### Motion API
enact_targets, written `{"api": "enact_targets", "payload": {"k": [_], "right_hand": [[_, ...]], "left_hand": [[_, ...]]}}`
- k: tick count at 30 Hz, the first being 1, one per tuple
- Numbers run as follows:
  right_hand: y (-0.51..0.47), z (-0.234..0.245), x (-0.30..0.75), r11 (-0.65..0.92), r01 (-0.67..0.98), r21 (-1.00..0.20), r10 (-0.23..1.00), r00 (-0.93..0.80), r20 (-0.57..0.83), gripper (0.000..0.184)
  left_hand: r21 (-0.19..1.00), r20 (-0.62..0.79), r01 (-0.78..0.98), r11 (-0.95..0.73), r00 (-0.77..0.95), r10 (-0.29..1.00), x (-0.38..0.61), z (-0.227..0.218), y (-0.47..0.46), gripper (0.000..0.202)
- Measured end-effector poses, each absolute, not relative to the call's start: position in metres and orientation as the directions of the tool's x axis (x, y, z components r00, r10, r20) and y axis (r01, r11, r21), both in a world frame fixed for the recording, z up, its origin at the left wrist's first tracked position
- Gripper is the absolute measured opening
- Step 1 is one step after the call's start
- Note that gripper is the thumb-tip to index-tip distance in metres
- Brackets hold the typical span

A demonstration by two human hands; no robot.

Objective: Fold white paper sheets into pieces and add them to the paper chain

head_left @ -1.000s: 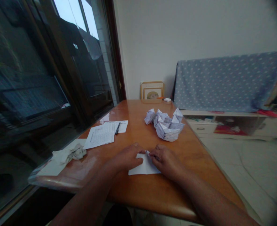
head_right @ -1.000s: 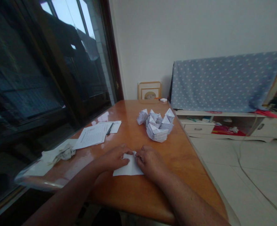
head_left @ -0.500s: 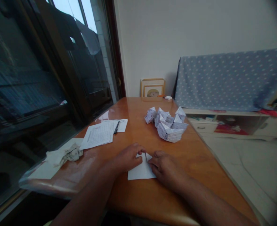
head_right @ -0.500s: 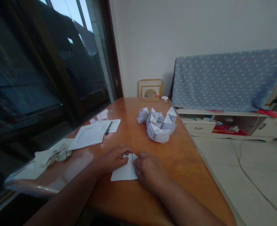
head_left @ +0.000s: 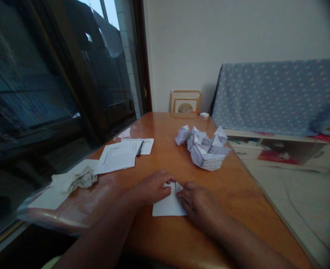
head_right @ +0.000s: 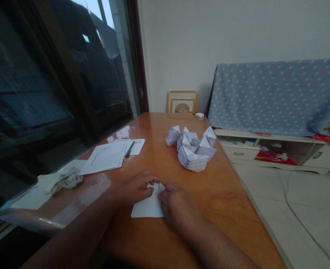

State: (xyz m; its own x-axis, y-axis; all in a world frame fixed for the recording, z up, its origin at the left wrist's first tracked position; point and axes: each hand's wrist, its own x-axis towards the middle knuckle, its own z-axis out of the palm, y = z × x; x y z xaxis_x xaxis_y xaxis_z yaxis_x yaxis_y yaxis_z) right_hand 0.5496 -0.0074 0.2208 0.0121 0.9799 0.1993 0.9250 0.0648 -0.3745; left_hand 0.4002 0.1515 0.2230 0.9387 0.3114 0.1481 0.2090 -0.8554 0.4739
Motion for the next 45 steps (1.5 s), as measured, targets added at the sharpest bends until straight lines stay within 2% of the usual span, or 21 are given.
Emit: {"api": "enact_targets", "payload": {"k": [7, 13, 24, 33, 41, 45], "right_hand": [[-0.007, 0.221, 0.549, 0.058, 0.921, -0.384, 0.983, 0.015, 0.182, 0.024], [-0.008, 0.22, 0.551, 0.08, 0.923, -0.376, 0.982, -0.008, 0.188, 0.022], [-0.009, 0.222, 0.55, 0.075, 0.92, -0.384, 0.985, -0.009, 0.171, 0.023], [-0.014, 0.228, 0.548, 0.084, 0.913, -0.4, 0.987, -0.021, 0.159, 0.019], [-0.016, 0.23, 0.55, 0.039, 0.901, -0.431, 0.987, 0.033, 0.157, 0.016], [-0.014, 0.226, 0.552, 0.019, 0.867, -0.498, 0.982, 0.079, 0.174, 0.017]], "left_hand": [[0.504, 0.152, 0.205, -0.839, 0.935, 0.32, 0.398, 0.229, 0.148, 0.037], [0.462, 0.145, 0.206, -0.863, 0.942, 0.303, 0.397, 0.229, 0.148, 0.035], [0.474, 0.13, 0.22, -0.852, 0.94, 0.315, 0.399, 0.23, 0.148, 0.035], [0.479, 0.141, 0.247, -0.842, 0.925, 0.352, 0.399, 0.233, 0.142, 0.027], [0.455, 0.158, 0.285, -0.843, 0.906, 0.392, 0.401, 0.229, 0.137, 0.031], [0.451, 0.152, 0.299, -0.841, 0.903, 0.403, 0.402, 0.227, 0.137, 0.032]]}}
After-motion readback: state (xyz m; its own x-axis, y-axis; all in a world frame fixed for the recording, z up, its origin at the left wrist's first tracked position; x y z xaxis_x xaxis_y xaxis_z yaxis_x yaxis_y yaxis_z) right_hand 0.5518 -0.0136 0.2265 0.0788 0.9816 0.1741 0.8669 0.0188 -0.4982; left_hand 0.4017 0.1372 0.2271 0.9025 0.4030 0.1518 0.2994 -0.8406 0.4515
